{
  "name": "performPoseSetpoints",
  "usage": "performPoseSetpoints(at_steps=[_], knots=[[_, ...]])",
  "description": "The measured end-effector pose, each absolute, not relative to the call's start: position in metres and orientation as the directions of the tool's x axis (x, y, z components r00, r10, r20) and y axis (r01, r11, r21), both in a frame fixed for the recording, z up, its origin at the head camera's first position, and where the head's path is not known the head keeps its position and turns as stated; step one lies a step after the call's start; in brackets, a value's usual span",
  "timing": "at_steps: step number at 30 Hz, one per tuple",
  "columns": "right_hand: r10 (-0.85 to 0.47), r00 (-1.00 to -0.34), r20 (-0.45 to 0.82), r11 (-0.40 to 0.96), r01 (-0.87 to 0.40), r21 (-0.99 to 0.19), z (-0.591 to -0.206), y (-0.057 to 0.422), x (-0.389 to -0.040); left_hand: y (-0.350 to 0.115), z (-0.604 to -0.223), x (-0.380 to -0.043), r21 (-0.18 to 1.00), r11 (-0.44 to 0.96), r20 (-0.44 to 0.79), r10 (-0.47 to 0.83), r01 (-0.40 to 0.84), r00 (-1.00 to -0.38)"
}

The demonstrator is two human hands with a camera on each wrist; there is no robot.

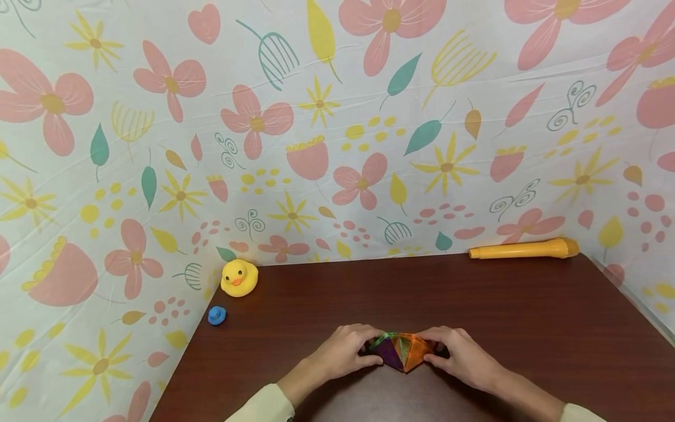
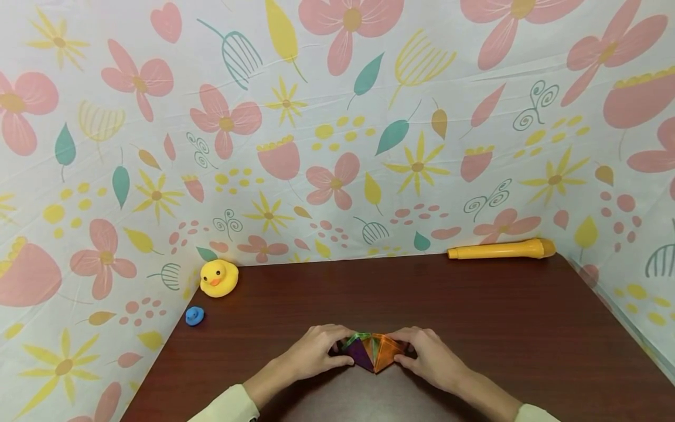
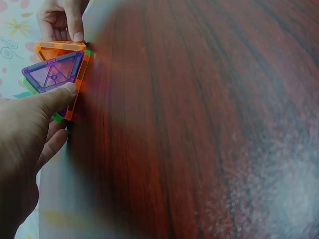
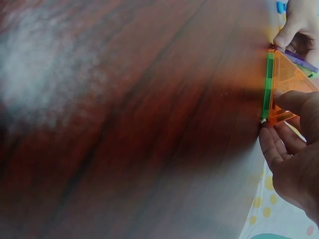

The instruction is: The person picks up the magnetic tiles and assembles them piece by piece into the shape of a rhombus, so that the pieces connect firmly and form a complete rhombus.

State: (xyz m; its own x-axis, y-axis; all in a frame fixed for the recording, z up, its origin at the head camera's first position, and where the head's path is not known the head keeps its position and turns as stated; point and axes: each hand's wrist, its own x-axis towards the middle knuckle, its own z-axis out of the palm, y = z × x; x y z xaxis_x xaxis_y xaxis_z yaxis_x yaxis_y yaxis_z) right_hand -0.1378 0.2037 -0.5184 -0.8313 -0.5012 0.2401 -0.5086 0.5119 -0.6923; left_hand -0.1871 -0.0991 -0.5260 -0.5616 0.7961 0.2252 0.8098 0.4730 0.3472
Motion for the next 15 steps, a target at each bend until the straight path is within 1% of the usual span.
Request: performPoseSetpoints(at_steps=[7, 15], knots=[[-0.511, -0.826, 0.238, 0.508, -0.514, -0.691, -0.5179, 0.2043, -0.1383, -0.1011, -0.5261, -0.186, 0.339, 0.466, 0.226, 0.803, 0.817, -0.552], [-0.513, -0.829, 0.225, 0.522, -0.509, -0.684, -0.5176, 0.2047, -0.1386, -0.1034, -0.5259, -0.1845, 0.366, 0.48, 0.204, 0.794, 0.797, -0.572]])
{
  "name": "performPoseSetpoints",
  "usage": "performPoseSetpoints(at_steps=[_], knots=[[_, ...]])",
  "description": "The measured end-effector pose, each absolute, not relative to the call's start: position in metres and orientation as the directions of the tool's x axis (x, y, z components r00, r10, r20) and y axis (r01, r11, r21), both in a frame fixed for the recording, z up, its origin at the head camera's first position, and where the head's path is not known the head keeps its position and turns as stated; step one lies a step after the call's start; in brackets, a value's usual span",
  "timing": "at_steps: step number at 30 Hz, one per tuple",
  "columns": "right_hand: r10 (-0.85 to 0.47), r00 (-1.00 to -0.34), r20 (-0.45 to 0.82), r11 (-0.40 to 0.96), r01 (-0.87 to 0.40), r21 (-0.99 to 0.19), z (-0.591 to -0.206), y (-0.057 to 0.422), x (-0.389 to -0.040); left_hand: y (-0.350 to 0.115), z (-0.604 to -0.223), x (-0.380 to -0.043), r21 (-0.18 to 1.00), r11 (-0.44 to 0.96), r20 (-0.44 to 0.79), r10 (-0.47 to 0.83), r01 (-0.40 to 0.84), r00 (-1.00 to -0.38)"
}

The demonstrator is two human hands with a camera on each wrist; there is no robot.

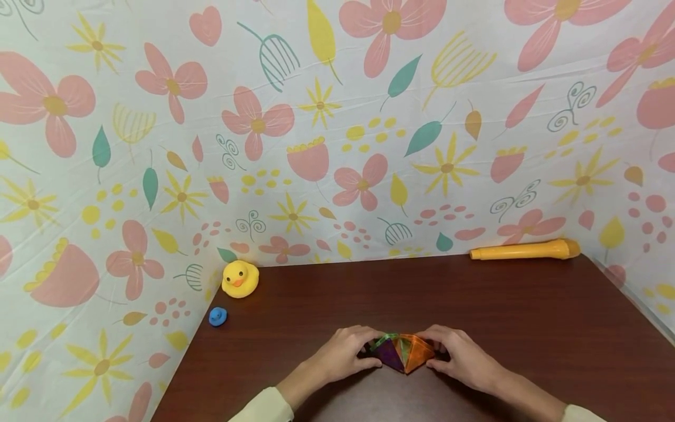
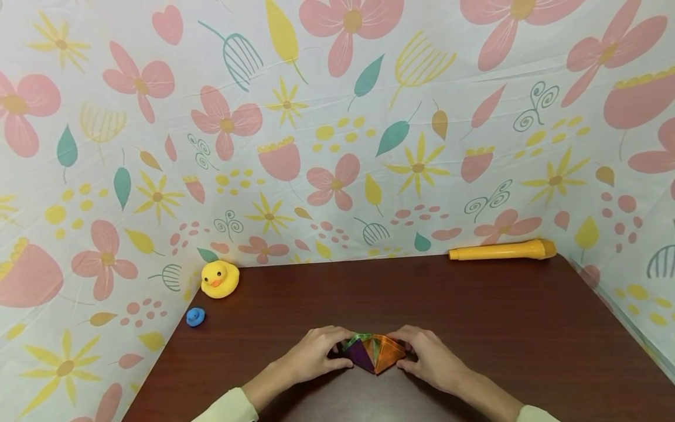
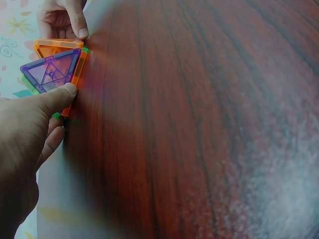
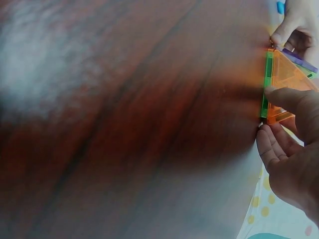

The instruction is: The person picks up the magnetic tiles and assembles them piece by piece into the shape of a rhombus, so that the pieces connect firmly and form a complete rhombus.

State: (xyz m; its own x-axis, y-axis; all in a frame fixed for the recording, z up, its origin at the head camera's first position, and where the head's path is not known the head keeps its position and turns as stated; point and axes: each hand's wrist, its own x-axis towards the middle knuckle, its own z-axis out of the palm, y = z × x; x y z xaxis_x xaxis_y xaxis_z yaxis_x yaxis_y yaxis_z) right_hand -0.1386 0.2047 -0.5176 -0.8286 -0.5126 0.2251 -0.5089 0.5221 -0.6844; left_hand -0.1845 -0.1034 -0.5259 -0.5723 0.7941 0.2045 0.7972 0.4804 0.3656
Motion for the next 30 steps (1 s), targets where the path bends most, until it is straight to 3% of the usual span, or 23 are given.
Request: performPoseSetpoints(at_steps=[30], knots=[[-0.465, -0.856, 0.226, 0.557, -0.482, -0.676, -0.52, 0.2068, -0.1369, -0.1078, -0.5305, -0.1825, 0.327, 0.482, 0.219, 0.798, 0.813, -0.562]])
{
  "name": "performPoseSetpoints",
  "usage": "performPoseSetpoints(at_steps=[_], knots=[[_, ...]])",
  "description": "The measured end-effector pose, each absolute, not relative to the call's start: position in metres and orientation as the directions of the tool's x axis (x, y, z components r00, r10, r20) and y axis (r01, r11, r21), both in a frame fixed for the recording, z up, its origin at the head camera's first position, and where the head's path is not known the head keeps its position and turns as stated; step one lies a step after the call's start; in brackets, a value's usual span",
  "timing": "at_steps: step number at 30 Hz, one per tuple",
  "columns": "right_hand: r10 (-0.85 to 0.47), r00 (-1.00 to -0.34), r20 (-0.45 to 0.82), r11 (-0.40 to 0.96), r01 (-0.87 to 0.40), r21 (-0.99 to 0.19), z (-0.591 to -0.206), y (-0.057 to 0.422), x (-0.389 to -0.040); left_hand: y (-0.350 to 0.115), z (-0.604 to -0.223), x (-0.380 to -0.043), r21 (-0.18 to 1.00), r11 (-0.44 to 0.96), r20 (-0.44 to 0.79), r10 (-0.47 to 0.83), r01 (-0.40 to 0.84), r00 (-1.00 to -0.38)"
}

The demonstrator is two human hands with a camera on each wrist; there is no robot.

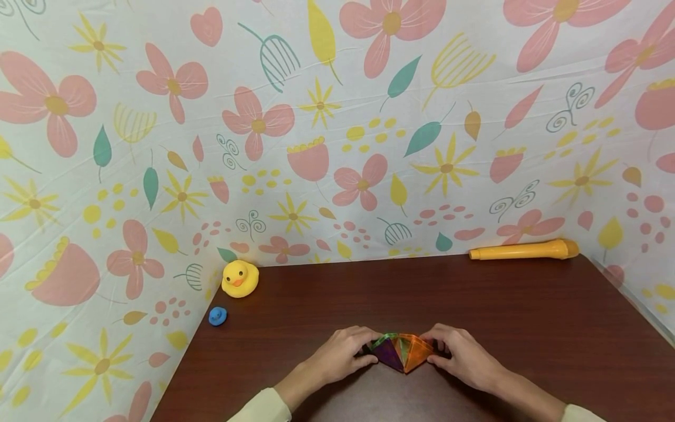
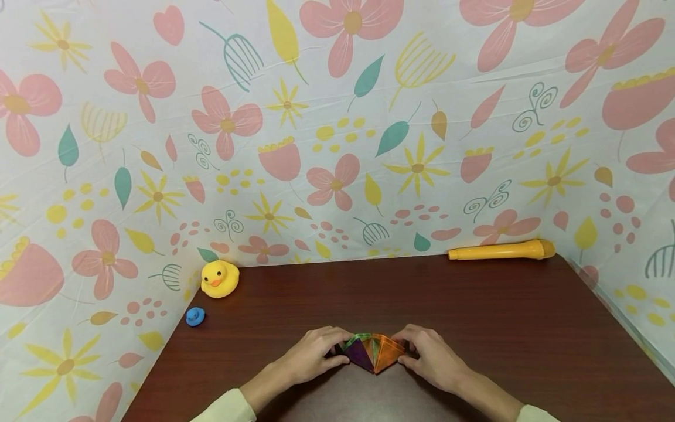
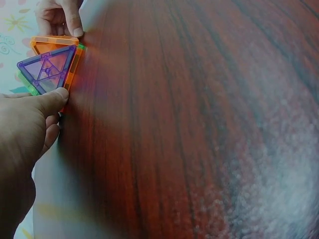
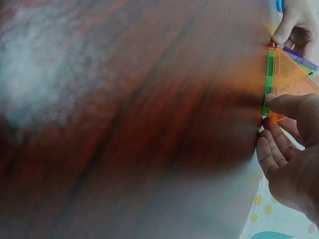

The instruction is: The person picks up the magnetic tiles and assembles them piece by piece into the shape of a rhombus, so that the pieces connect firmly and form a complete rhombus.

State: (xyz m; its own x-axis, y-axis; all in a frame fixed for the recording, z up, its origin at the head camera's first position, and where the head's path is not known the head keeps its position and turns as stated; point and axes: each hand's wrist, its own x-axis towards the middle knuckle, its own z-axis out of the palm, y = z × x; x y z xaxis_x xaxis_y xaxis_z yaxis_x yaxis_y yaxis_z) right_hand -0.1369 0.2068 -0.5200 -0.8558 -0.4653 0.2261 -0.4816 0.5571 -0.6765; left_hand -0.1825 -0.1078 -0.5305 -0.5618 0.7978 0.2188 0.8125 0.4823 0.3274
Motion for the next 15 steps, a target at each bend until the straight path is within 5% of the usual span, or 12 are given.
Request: performPoseSetpoints(at_steps=[15], knots=[[-0.459, -0.858, 0.232, 0.555, -0.48, -0.679, -0.52, 0.2082, -0.1368, -0.1097, -0.5316, -0.1825, 0.338, 0.46, 0.249, 0.798, 0.821, -0.549]])
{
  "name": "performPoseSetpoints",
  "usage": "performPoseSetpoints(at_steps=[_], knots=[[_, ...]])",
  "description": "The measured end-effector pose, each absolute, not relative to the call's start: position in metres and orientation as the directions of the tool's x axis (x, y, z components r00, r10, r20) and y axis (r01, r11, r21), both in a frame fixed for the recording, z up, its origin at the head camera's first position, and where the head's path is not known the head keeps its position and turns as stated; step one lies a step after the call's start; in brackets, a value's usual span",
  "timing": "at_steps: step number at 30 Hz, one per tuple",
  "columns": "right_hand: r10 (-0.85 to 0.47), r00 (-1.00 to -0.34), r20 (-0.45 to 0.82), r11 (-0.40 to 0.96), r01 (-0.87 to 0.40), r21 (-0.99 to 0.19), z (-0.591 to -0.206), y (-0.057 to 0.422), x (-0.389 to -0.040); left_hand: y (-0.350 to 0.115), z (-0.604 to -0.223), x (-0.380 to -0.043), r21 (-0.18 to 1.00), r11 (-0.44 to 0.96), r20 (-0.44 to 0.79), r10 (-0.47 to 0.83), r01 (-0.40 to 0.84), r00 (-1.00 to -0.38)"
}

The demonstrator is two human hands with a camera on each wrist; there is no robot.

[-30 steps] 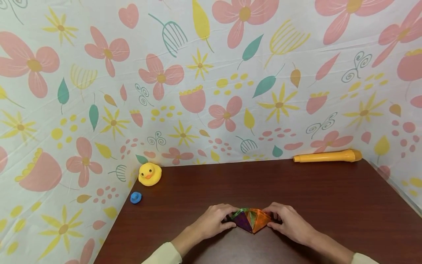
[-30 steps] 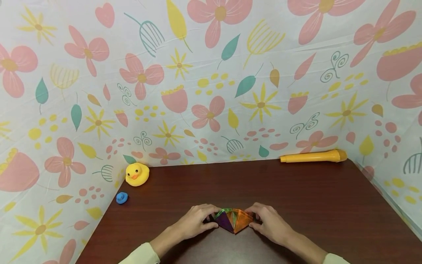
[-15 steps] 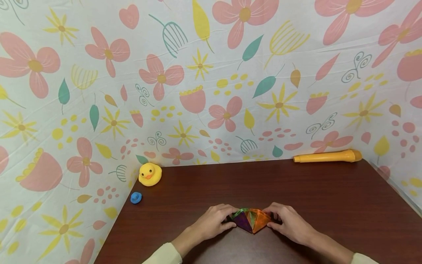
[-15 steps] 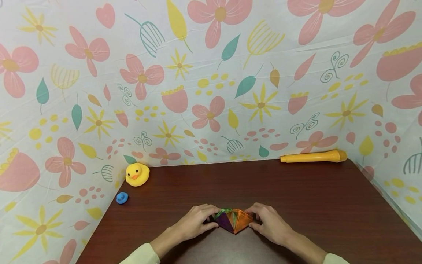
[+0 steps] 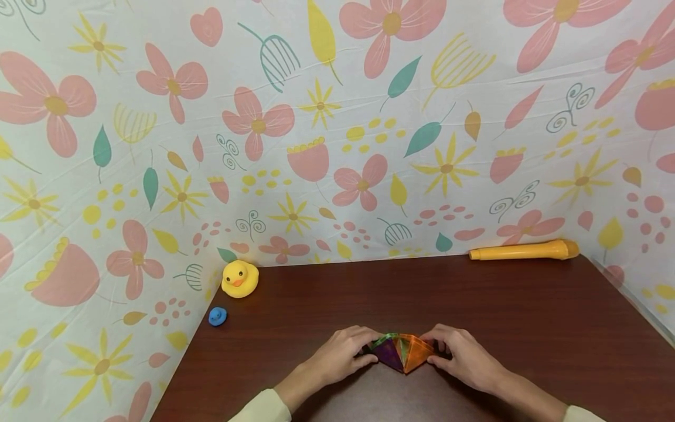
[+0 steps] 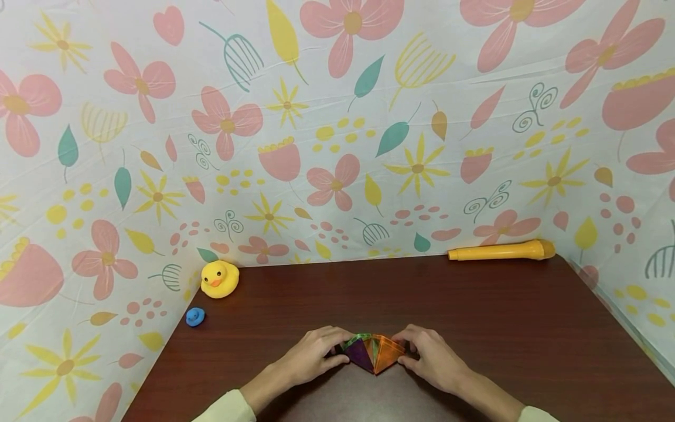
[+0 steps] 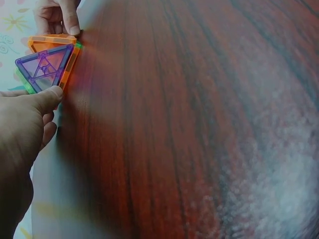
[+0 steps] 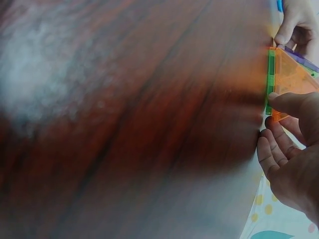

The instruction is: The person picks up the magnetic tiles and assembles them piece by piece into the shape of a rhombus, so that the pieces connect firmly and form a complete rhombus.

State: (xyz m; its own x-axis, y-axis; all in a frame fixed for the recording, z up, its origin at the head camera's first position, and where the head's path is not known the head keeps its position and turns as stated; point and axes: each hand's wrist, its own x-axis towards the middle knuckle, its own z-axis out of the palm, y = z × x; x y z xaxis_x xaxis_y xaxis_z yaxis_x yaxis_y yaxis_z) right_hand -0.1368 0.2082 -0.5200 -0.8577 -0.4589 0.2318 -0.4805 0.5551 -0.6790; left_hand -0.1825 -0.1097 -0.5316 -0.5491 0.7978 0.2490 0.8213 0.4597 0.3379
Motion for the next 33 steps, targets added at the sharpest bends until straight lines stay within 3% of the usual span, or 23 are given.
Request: performPoseSetpoints(at_steps=[33], knots=[[-0.446, -0.844, 0.298, 0.541, -0.52, -0.661, -0.516, 0.2069, -0.1337, -0.1083, -0.5281, -0.1825, 0.312, 0.437, 0.324, 0.786, 0.844, -0.527]])
